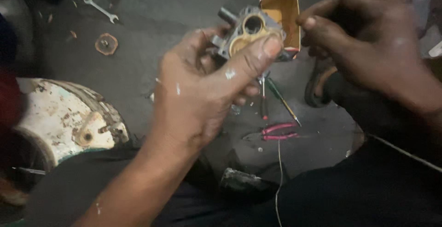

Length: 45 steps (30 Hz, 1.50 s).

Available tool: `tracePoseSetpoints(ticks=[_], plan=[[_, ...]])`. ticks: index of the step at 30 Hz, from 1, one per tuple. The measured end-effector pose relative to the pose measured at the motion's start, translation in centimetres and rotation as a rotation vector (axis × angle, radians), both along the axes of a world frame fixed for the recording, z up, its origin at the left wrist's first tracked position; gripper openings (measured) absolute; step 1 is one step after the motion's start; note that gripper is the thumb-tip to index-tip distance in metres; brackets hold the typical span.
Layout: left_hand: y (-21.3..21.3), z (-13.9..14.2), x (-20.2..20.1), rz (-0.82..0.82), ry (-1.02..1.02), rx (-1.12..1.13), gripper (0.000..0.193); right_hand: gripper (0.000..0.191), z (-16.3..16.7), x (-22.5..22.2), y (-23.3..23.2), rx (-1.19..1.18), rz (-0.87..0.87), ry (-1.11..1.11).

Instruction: The person is repairing a small mechanical component, likely a carburetor, by inserting a spring and adjusting internal parts with a screwdriver. They manipulate the component with both hands, occasionally using a green-handled screwdriver to adjust internal mechanisms.

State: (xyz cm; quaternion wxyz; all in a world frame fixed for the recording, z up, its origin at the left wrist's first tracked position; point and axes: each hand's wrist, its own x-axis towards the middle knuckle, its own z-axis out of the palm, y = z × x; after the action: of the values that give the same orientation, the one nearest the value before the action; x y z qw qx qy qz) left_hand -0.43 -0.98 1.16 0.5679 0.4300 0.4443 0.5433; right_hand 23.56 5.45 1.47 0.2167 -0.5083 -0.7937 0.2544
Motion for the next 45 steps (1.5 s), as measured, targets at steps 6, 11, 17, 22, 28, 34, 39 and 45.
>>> tracePoseSetpoints(ticks=[6,11,17,22,28,34,39,45], plan=[[0.1,0.7,-0.2,-0.012,-0.029,0.105,0.095,0.044,-10.9,0.2,1.9,-0.526,-0.144,-0.651],[-1.3,1.8,-1.2,-0.018,0.081,0.103,0.089,0.036,-22.3,1.6,-4.3,-0.415,0.335,-0.719],[-1.6,2.9,-1.0,0.002,0.053,0.072,0.09,0.037,-30.6,-1.5,-13.1,-0.839,0.518,-0.794],[-2.3,4.7,-1.2,0.034,0.213,-0.198,0.071,0.03,-35.6,-0.5,-15.3,-0.454,1.107,-0.767],[-1.9,4.9,-1.6,-0.015,0.165,-0.359,0.057,0.034,-38.0,-0.3,-15.8,-0.656,0.974,-0.656],[-1.3,4.2,-1.8,-0.061,0.074,-0.404,0.055,0.042,-36.2,-2.2,-15.8,-0.804,0.878,-0.621],[-1.7,3.5,-2.1,-0.084,0.037,-0.415,0.053,0.049,-32.3,-5.3,-14.8,-0.841,0.844,-0.556],[-1.9,3.0,-2.4,-0.088,0.004,-0.408,0.053,0.058,-28.9,-7.3,-14.9,-0.884,0.787,-0.503]])
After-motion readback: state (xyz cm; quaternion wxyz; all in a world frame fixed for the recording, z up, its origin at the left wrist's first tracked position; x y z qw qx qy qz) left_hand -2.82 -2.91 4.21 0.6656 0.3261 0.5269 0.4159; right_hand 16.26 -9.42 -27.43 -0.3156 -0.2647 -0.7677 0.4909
